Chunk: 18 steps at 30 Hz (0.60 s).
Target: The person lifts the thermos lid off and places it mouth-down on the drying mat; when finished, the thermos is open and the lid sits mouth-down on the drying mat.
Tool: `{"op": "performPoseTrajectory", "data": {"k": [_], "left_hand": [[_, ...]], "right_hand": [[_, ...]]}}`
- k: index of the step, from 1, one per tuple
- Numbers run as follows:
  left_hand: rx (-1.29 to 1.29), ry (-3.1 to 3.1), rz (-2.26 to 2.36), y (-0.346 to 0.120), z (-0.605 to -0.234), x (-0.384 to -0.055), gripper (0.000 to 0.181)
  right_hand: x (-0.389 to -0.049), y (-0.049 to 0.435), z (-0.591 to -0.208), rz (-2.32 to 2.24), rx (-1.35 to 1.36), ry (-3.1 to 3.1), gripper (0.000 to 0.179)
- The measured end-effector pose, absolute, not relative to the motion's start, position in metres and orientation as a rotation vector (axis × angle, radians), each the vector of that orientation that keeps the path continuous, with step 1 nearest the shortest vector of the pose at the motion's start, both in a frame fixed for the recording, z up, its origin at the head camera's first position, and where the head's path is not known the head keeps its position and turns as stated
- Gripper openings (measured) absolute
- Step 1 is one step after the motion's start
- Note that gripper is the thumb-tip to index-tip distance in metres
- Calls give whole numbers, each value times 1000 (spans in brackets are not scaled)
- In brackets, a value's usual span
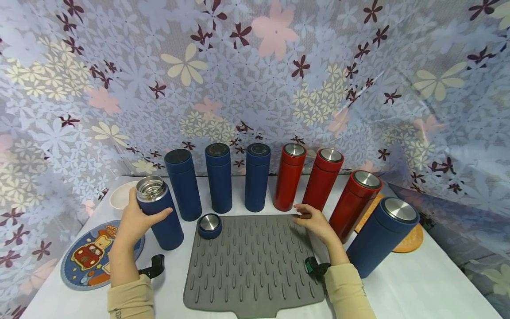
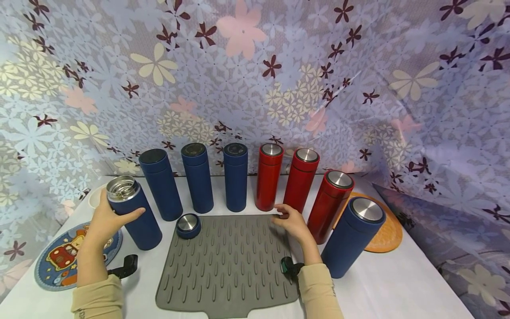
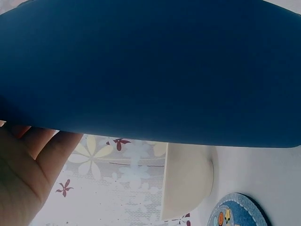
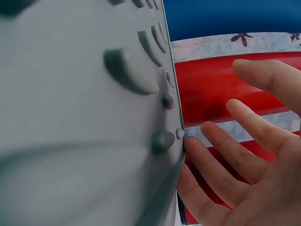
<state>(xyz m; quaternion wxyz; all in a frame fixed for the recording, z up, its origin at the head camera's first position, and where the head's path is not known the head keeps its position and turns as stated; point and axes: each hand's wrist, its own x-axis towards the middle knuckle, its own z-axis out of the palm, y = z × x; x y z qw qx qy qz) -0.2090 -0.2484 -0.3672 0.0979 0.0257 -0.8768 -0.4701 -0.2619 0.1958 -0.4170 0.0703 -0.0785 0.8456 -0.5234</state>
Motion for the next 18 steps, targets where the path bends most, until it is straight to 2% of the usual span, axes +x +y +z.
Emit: {"op": "performPoseTrajectory", "data": {"k": [10,18], "left_hand": [[25,-2413,-1578,-247,-363,-208,108],[-42,-2265,-1525,-236,-353,-203,95]], "right_hand": [[-276,204,-438,-1474,-274,2564,56],[-276,203,-439,-1434,-260,2579,55]]}}
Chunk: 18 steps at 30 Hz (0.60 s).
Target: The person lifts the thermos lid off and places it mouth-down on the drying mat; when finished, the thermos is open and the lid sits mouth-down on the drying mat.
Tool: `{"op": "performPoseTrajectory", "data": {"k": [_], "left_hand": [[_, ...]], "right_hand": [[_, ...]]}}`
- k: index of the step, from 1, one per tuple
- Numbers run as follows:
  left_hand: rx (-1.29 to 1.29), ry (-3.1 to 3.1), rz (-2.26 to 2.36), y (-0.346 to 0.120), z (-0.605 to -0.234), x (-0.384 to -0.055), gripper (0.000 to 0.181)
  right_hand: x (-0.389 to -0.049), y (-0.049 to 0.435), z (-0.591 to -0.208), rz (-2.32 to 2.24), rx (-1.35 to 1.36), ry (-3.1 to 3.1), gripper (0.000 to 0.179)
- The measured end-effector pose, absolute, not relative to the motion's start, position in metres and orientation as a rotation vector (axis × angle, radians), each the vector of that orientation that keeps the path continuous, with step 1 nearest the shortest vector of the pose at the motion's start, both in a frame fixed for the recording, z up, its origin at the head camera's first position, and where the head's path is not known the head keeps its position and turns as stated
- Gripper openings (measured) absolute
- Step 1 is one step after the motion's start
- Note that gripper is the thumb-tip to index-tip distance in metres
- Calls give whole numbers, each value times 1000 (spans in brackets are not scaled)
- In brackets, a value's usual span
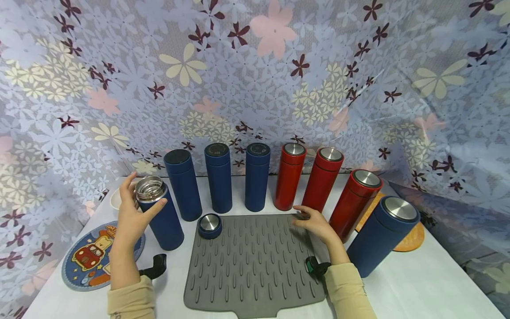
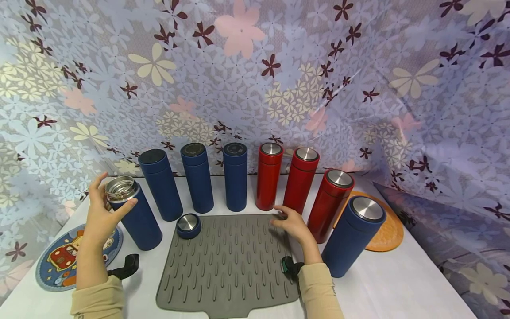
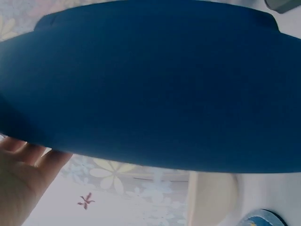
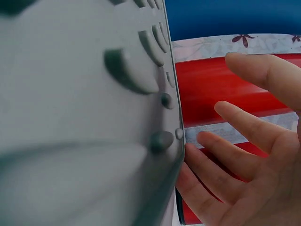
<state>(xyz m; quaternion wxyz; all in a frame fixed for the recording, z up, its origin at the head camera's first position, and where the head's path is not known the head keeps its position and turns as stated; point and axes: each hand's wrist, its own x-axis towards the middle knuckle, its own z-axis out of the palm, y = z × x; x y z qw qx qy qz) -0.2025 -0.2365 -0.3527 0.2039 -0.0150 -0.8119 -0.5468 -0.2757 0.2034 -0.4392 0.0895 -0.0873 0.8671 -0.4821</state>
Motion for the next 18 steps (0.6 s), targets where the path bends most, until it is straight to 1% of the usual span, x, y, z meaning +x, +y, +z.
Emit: {"op": "performPoseTrajectory", "data": {"k": [4,9,12,15,18], "left_hand": [[-72,-2161,-1483,-230,-348,-201,89],[-94,-2044,-1377,-225,-342,-197,86],[-122,-1961,-1259,-221,-337,-193,79],[-205,-1831,-1155,-212,-332,-190,68],[-320,-1705,-1079,-200,-328,-190,70]], "right_hand": [[-276,204,-440,-1437,-254,2575,55],[-276,204,-440,-1444,-259,2565,55],[-275,204,-439,-1445,-257,2560,55],[-275,204,-439,-1440,-248,2555,56],[-275,203,-438,-1432,-230,2546,56]]}}
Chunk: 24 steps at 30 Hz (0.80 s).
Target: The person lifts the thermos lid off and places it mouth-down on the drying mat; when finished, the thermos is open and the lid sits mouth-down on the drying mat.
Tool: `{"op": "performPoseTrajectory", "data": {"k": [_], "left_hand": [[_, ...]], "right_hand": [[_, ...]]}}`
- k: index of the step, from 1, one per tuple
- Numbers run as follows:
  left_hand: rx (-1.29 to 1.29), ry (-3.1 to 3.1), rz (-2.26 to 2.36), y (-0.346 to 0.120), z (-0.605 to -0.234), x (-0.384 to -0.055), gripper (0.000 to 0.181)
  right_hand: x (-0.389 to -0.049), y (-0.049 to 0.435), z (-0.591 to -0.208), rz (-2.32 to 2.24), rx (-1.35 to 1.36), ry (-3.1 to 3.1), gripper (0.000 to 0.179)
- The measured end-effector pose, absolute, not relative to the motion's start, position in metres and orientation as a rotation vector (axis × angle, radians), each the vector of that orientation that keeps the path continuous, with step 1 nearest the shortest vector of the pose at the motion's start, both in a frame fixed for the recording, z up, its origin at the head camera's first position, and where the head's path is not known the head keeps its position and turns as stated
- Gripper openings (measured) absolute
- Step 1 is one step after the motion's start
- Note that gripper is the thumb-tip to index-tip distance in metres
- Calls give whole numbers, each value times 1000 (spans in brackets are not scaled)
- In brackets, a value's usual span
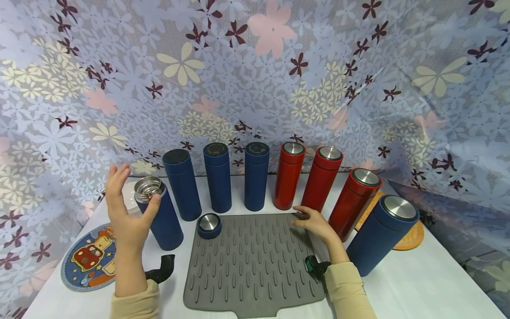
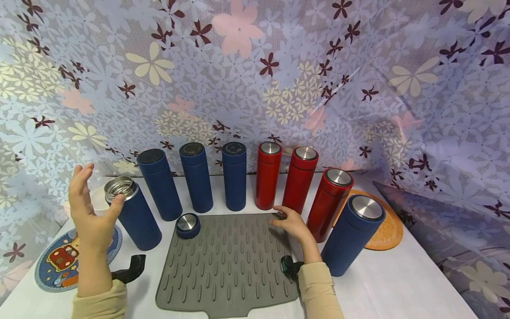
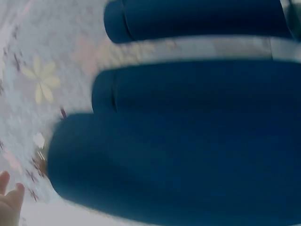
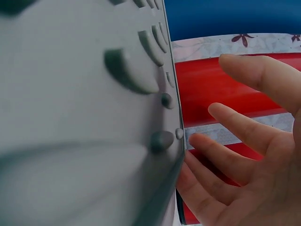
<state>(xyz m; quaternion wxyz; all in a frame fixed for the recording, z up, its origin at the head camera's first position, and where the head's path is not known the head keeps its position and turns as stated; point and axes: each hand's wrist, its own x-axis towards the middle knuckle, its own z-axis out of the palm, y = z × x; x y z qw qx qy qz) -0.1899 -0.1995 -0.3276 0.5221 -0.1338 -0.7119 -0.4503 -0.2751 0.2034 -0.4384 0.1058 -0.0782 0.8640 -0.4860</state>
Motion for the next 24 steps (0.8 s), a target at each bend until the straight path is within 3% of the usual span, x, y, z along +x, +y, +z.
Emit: {"op": "performPoseTrajectory", "data": {"k": [10,17,24], "left_hand": [[-584,-1794,-1081,-163,-337,-204,69],[-541,-1987,-1082,-138,-358,-222,63],[-438,-2003,-989,-123,-370,-239,70]], "right_hand": [[-258,195,-410,-1420,-279,2506,51],[-253,194,-404,-1403,-305,2511,52],[-255,195,-406,-1421,-293,2488,54]]}}
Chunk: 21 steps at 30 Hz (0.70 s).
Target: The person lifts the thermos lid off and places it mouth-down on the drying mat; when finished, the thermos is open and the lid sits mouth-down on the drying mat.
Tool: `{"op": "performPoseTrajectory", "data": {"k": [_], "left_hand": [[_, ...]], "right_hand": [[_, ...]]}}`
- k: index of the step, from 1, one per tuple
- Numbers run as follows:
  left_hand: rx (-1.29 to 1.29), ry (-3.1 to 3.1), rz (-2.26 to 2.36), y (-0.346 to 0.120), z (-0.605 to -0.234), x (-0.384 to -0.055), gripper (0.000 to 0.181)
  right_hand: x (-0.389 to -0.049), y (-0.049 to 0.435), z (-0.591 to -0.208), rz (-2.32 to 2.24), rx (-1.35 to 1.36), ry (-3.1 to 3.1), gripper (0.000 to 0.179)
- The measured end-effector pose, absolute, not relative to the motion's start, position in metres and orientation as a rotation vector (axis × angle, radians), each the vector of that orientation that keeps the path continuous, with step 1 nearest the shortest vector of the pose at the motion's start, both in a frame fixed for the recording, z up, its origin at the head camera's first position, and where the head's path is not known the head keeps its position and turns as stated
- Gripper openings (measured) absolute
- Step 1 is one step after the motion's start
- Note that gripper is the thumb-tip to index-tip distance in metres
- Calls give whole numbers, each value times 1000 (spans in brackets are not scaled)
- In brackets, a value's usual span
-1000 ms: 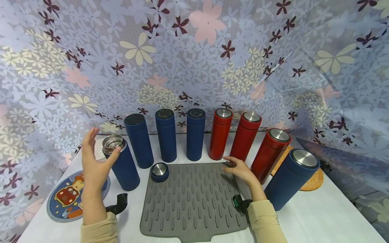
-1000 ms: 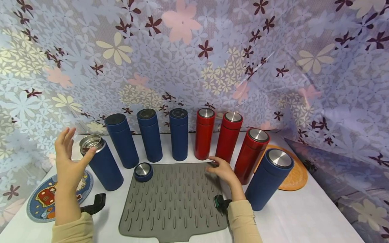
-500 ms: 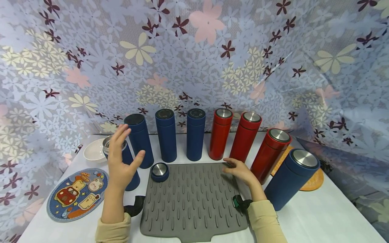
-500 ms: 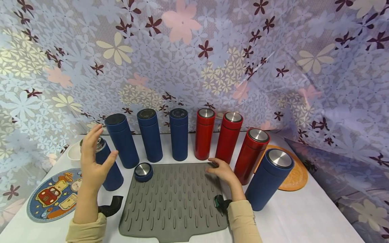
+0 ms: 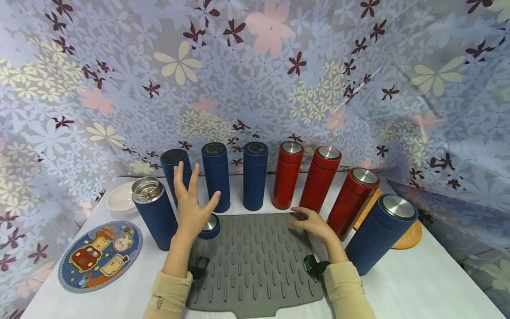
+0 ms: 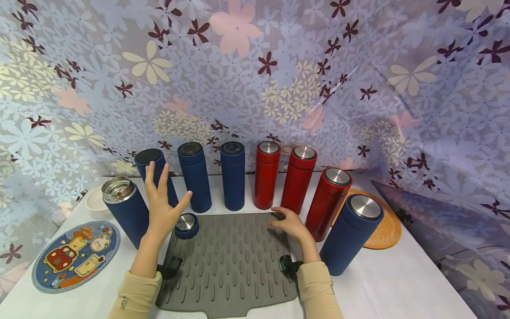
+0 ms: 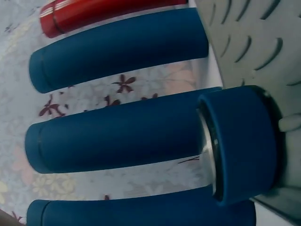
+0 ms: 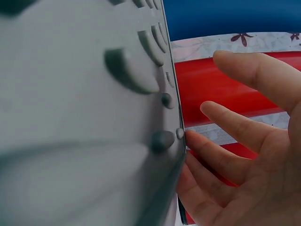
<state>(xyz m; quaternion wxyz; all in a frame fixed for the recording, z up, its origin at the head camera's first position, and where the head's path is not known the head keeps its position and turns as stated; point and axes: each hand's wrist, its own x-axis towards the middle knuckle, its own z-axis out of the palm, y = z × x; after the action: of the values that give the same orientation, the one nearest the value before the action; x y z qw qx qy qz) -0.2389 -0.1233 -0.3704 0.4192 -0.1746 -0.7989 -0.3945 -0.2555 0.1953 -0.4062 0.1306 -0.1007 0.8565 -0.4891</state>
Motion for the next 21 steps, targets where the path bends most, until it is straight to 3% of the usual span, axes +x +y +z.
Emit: {"op": "performPoseTrajectory", "data": {"k": [14,21], "left_hand": [[-35,-1902,-904,-116,-383,-268,98],[152,-1995,-926,-118,-390,-278,100]], "right_hand": [[-269,203,-429,-1412,-290,2527,53],[-276,207,-443,-1409,-310,2540,55]]}}
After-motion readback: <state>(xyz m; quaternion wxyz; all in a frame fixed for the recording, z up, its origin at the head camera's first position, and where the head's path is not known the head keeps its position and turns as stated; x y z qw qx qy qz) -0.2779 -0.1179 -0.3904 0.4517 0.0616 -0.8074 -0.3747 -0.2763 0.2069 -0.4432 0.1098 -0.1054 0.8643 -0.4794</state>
